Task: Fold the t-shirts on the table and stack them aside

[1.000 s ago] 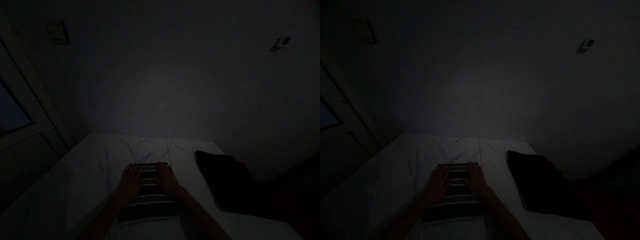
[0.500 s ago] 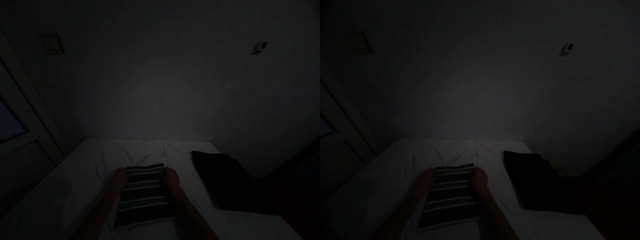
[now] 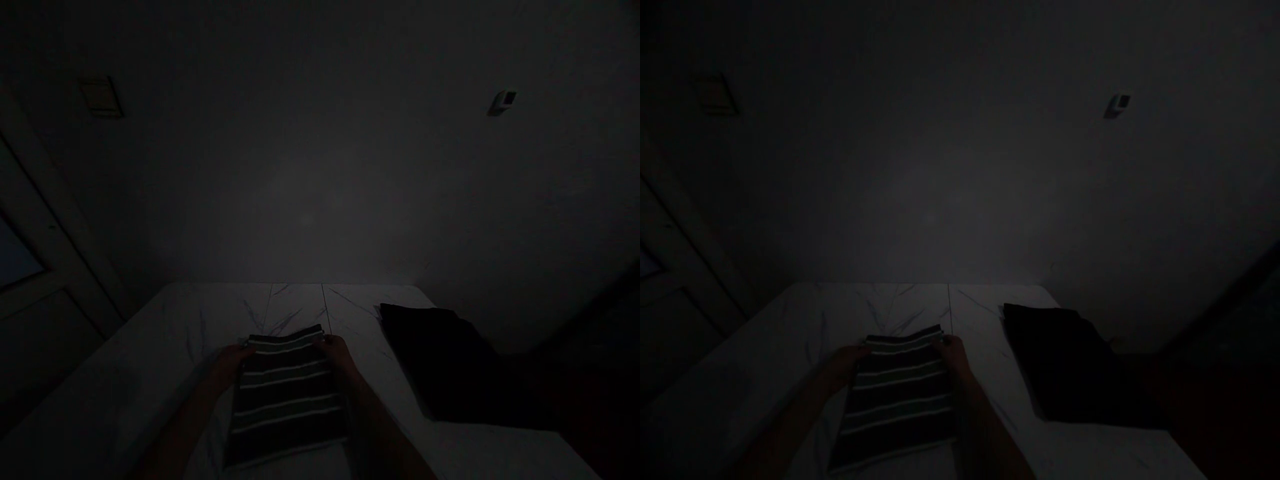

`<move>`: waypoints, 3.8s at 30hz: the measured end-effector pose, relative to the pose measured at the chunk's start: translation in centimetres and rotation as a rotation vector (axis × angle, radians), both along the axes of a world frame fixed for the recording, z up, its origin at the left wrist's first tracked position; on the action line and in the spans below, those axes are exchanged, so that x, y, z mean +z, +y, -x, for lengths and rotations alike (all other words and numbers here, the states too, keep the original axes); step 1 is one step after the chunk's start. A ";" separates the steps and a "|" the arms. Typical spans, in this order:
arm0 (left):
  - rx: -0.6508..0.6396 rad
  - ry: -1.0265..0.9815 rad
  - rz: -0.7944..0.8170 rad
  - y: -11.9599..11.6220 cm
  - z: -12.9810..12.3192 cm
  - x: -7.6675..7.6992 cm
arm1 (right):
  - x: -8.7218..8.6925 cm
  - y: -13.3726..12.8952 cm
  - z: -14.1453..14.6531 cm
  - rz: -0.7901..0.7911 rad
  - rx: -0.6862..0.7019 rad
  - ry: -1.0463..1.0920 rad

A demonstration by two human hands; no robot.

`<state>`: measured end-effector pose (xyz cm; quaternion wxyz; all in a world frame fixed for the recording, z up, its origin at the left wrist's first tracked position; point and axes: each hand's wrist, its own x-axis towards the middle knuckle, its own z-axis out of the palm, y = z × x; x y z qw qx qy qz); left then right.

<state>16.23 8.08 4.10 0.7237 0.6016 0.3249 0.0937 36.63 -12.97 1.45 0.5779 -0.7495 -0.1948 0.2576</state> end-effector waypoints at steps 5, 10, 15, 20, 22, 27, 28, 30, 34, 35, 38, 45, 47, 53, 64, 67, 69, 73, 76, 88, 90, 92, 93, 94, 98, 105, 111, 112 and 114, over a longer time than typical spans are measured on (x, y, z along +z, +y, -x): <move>0.072 -0.111 -0.181 -2.8 -0.1 3.3 | 1.4 -3.3 2.0 -0.253 -0.172 -0.218; -0.108 -0.175 -0.405 -8.8 -2.1 9.3 | 4.8 -12.0 3.1 -0.350 -0.500 -0.496; -0.528 -0.295 -0.513 -16.9 -5.8 12.7 | 6.9 -24.0 2.7 -0.260 -0.851 -0.748; -0.696 -0.419 -0.294 -25.3 -12.0 13.2 | 10.4 -34.7 -0.1 -0.008 -0.908 -0.899; -0.661 -0.468 -0.143 -28.1 -14.9 13.5 | 12.5 -37.5 -3.1 0.067 -0.837 -0.879; -0.528 -0.520 0.214 -31.8 -24.1 11.3 | 14.0 -39.0 -15.3 0.134 -0.548 -0.776; -0.472 -0.499 0.233 -32.0 -26.2 10.1 | 13.3 -38.4 -17.9 0.184 -0.512 -0.733; -0.363 -0.402 0.234 -31.9 -30.2 7.2 | 11.1 -36.8 -22.1 0.344 -0.459 -0.630; -0.306 -0.192 0.224 -31.1 -35.1 2.0 | 5.9 -34.7 -26.1 0.495 -0.397 -0.517; -0.311 -0.176 0.224 -30.9 -35.6 1.2 | 4.9 -34.7 -26.4 0.518 -0.392 -0.503; -0.310 -0.154 0.220 -30.4 -36.2 -0.3 | 3.2 -35.3 -27.2 0.570 -0.377 -0.484; -0.253 -0.170 0.206 -29.2 -35.8 -1.4 | 3.2 -35.0 -29.0 0.611 -0.326 -0.526; -0.236 -0.175 0.195 -29.1 -35.5 -1.5 | 3.4 -34.5 -29.1 0.609 -0.313 -0.543; -0.203 -0.208 0.159 -29.4 -35.9 -1.6 | 3.7 -34.8 -28.5 0.631 -0.334 -0.560; -0.108 -0.234 0.021 -30.3 -37.9 -2.7 | 2.8 -35.6 -28.1 0.660 -0.427 -0.549; -0.102 -0.235 -0.030 -30.3 -37.7 -2.7 | 2.9 -35.4 -28.0 0.668 -0.427 -0.552; -0.103 -0.230 -0.067 -30.4 -37.3 -2.7 | 3.0 -35.5 -27.8 0.675 -0.418 -0.558; -0.133 -0.242 -0.116 -30.8 -36.2 -2.9 | 3.1 -35.7 -27.5 0.689 -0.407 -0.576; -0.139 -0.234 -0.147 -30.8 -35.7 -3.2 | 3.3 -35.7 -27.5 0.701 -0.416 -0.589; -0.611 -0.488 -1.308 -35.4 -34.3 0.2 | 3.0 -33.7 -23.7 0.682 -0.052 -1.037; -0.709 -0.371 -1.419 -36.9 -33.9 -1.1 | 1.2 -33.9 -22.9 0.747 0.001 -0.988; -0.716 -0.285 -1.463 -37.6 -33.5 -2.6 | -0.3 -34.2 -22.6 0.790 0.012 -0.926; -0.710 -0.263 -1.474 -37.8 -33.4 -3.0 | -0.7 -34.3 -22.6 0.794 0.014 -0.916; -0.709 -0.251 -1.481 -37.8 -33.3 -3.1 | -0.8 -34.3 -22.7 0.793 0.016 -0.916; -0.724 -0.223 -1.500 -37.1 -34.1 -1.2 | 0.8 -34.0 -23.8 0.819 0.031 -0.920; -0.620 -0.043 -1.654 -34.7 -35.8 -1.2 | 1.9 -33.5 -26.0 0.928 0.021 -0.753; -0.670 0.133 -1.575 -35.1 -36.8 0.1 | 2.5 -33.2 -25.9 0.899 0.024 -0.692; -0.659 0.138 -1.575 -35.5 -36.7 0.6 | 2.8 -33.2 -25.6 0.913 0.023 -0.690; -0.631 0.049 -1.600 -36.4 -36.0 1.1 | 3.0 -33.4 -24.5 0.927 0.017 -0.737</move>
